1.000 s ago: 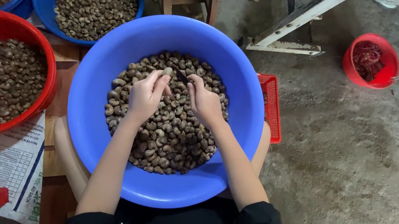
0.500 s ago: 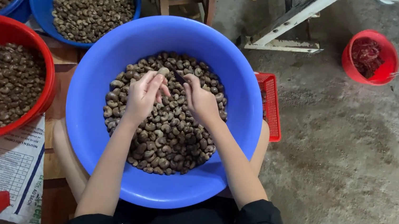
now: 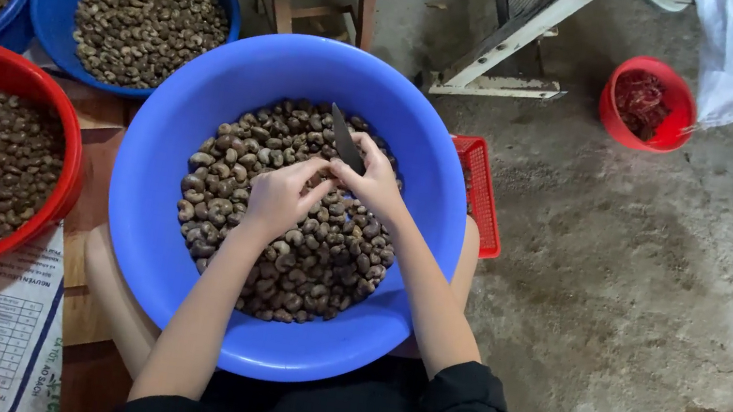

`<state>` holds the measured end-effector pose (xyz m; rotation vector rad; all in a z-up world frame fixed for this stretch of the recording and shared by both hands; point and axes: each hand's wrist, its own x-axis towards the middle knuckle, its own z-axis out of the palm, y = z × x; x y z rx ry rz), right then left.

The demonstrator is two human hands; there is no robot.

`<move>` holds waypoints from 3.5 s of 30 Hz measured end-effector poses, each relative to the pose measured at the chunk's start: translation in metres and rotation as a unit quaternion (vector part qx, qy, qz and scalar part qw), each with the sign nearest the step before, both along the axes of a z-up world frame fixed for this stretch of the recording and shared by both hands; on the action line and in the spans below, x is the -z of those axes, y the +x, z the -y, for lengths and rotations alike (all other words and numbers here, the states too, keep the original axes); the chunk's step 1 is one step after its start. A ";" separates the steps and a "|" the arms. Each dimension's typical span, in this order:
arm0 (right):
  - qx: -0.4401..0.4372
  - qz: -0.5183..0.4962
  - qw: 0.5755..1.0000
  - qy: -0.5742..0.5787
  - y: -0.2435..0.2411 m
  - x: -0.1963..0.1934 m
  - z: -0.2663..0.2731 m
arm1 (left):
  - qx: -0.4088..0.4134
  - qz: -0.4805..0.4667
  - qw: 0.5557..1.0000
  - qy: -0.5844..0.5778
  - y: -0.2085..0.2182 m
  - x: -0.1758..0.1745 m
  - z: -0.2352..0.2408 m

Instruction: The person is using a small knife to manually peel the skins off nuts in a large blue bowl.

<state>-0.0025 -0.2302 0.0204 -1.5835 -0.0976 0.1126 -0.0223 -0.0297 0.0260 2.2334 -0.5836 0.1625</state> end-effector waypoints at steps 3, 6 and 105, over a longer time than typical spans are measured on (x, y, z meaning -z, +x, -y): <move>0.004 -0.057 0.998 0.035 -0.004 -0.013 -0.006 | -0.007 0.021 1.000 -0.014 0.000 0.003 0.004; 0.083 0.064 0.991 -0.079 -0.003 -0.019 0.009 | 0.018 0.003 1.000 -0.001 0.000 -0.012 0.000; -0.001 0.173 0.873 -0.456 -0.019 -0.013 -0.040 | -0.165 -0.011 0.985 -0.041 0.015 -0.003 -0.030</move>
